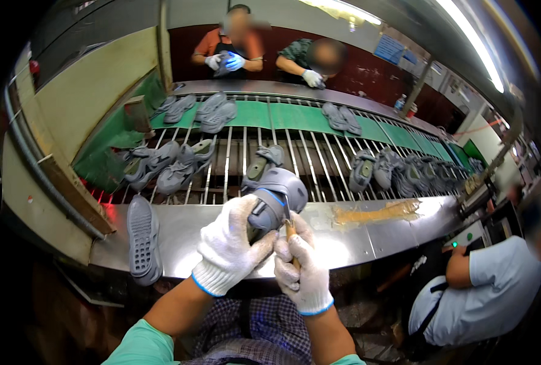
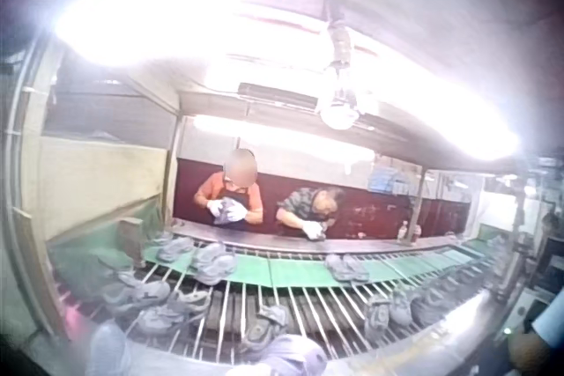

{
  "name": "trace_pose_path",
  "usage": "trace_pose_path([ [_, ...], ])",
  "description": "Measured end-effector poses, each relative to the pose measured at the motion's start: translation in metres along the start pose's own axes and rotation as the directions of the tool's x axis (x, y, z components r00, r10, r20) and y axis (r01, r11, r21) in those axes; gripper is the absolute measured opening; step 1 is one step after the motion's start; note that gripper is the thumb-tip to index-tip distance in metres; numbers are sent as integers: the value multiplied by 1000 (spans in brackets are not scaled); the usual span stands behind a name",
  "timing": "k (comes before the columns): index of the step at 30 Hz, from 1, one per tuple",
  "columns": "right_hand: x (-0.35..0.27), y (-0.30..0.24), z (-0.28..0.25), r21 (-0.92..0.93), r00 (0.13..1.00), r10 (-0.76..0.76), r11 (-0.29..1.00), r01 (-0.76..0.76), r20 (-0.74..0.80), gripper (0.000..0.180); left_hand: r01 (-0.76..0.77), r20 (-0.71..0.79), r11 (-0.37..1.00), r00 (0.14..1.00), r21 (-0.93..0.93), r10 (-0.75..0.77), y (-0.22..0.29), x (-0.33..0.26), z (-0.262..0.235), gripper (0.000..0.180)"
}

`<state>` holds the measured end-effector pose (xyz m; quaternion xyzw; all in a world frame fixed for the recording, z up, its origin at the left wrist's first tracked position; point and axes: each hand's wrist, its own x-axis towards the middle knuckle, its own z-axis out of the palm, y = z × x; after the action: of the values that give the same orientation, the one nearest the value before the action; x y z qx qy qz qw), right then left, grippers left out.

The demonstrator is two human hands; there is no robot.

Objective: The person picks up and applies adhesive to the soles of shoes using a small knife before pressing the soles onto the shoe bodies and placing them back on a conveyor.

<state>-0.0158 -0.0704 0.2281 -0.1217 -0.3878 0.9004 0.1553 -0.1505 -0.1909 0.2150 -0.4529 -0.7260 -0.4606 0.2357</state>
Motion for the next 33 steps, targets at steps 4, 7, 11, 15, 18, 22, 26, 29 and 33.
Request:
trace_pose_path([
  [4,-18,2,-22,-440,998,51,896,-61,-34,68,57,-3,998,998,1,-57,-12,0,-18,75],
  [7,-34,26,-71,-885,991,-135,462,61,-2,62,252,75,967,965,-22,-250,-24,13,-26,80],
  [11,-6,32,-154,-961,966,-256,-273,-51,22,57,296,96,955,951,-6,-294,-39,19,-22,83],
  [15,24,-5,-151,-846,893,-401,-531,-44,205,56,192,85,981,978,-5,-191,-30,16,-18,82],
  [18,67,-35,-66,-911,796,-492,15,412,352,58,93,91,996,992,-5,-92,-18,6,-18,78],
  [22,91,-64,16,-924,903,-236,51,380,359,53,-105,124,994,987,33,100,7,-5,-19,85],
  [26,101,-63,14,-905,955,-49,311,292,291,36,-190,29,976,982,109,188,5,-28,-20,86],
  [29,107,-64,15,-890,950,-2,347,294,313,35,-218,-9,961,975,173,223,4,-31,-22,85],
  [33,101,-58,25,-901,935,-20,260,347,354,36,-213,-11,964,976,160,218,-1,-34,-27,84],
])
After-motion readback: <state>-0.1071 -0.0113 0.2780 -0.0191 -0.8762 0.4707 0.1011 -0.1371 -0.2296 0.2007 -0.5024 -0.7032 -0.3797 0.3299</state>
